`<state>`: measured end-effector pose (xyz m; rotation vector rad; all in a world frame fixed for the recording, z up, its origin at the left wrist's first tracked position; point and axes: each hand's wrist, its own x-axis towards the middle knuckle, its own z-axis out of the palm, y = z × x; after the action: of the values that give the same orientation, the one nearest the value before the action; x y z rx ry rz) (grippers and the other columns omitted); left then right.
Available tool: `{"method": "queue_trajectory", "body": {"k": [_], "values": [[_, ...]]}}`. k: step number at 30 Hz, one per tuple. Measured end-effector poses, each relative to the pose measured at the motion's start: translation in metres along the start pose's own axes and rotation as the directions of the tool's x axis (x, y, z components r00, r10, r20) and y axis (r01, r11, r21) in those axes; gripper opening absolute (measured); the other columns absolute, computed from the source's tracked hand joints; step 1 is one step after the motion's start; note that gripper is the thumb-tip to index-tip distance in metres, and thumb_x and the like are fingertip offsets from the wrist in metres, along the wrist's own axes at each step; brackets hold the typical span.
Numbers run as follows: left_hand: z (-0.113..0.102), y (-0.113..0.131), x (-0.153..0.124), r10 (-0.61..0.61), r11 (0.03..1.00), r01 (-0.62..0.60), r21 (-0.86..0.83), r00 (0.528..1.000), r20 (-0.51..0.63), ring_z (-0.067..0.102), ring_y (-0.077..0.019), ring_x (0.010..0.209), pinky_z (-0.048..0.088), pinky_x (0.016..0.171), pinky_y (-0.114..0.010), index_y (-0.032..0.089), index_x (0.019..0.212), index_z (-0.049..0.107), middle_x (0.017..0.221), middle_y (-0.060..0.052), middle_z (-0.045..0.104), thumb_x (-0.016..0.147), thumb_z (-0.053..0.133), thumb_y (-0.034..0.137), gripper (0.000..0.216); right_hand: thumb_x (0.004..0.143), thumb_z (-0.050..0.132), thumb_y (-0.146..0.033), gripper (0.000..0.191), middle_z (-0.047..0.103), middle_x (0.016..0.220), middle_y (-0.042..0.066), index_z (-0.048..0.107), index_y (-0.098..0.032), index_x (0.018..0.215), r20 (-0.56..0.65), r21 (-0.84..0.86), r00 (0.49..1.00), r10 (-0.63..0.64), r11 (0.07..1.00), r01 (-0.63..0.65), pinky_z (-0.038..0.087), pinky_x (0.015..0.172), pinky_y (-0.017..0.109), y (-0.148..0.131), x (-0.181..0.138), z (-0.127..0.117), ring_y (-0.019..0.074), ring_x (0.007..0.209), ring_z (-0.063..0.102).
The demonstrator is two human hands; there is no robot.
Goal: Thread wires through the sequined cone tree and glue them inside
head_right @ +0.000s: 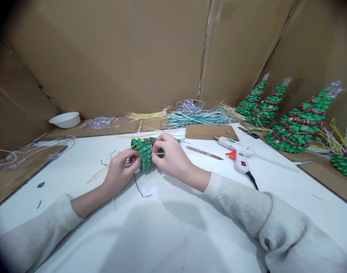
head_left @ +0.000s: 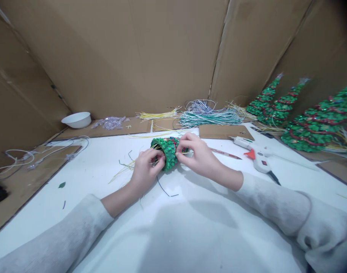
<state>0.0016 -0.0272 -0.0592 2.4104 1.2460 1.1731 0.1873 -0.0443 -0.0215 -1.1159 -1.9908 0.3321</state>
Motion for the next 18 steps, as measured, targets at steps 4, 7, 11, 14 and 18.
{"method": "queue_trajectory", "body": {"k": [4, 7, 11, 14, 18], "values": [[0.000, 0.000, 0.000, -0.111, 0.980, 0.118, -0.159, 0.993, 0.050, 0.050, -0.0145, 0.066, 0.038, 0.066, -0.027, 0.019, 0.074, 0.057, 0.071, 0.000, 0.060, 0.081, 0.051, 0.023, 0.010, 0.070, 0.059, -0.011, 0.011, 0.052, 0.080, 0.003, 0.058, -0.018, 0.062, -0.035, -0.006, 0.993, 0.112, 0.994, -0.113, 0.036, 0.082, 0.033, -0.001, 0.000, 0.002, 0.0191, 0.088, 0.045], [0.001, -0.003, 0.001, -0.120, 0.963, 0.129, -0.237, 0.991, 0.054, 0.049, -0.0142, 0.065, 0.039, 0.065, -0.026, 0.019, 0.078, 0.059, 0.072, 0.000, 0.059, 0.080, 0.053, 0.026, 0.009, 0.070, 0.059, -0.011, 0.011, 0.053, 0.079, 0.003, 0.059, -0.018, 0.061, -0.048, 0.006, 0.986, 0.157, 0.988, -0.157, 0.035, 0.083, 0.033, 0.001, 0.001, 0.004, 0.0191, 0.088, 0.045], [0.001, -0.003, 0.003, -0.126, 0.957, 0.149, -0.249, 0.986, 0.106, 0.049, -0.0146, 0.066, 0.038, 0.063, -0.025, 0.018, 0.075, 0.058, 0.072, 0.000, 0.057, 0.082, 0.050, 0.026, 0.014, 0.073, 0.061, -0.015, 0.011, 0.058, 0.080, 0.003, 0.060, -0.017, 0.062, 0.023, -0.010, 0.979, 0.201, 0.980, -0.201, 0.036, 0.084, 0.033, 0.002, 0.004, 0.000, 0.0187, 0.089, 0.048], [-0.001, 0.000, 0.005, -0.153, 0.950, 0.194, -0.247, 0.973, 0.176, 0.048, -0.0147, 0.065, 0.037, 0.061, -0.025, 0.018, 0.074, 0.056, 0.069, 0.000, 0.055, 0.084, 0.046, 0.027, 0.017, 0.074, 0.063, -0.022, 0.011, 0.062, 0.077, 0.004, 0.063, -0.016, 0.065, 0.203, -0.073, 0.954, 0.220, 0.975, -0.209, 0.037, 0.080, 0.032, 0.000, 0.010, -0.014, 0.0185, 0.084, 0.052], [-0.001, 0.004, 0.006, -0.164, 0.938, 0.221, -0.267, 0.961, 0.220, 0.047, -0.0146, 0.065, 0.037, 0.061, -0.025, 0.018, 0.075, 0.055, 0.068, 0.001, 0.054, 0.085, 0.044, 0.028, 0.018, 0.078, 0.060, -0.027, 0.017, 0.064, 0.072, 0.004, 0.063, -0.016, 0.066, 0.277, -0.126, 0.936, 0.218, 0.974, -0.190, 0.037, 0.076, 0.032, -0.005, 0.016, -0.033, 0.0178, 0.077, 0.054]]}}
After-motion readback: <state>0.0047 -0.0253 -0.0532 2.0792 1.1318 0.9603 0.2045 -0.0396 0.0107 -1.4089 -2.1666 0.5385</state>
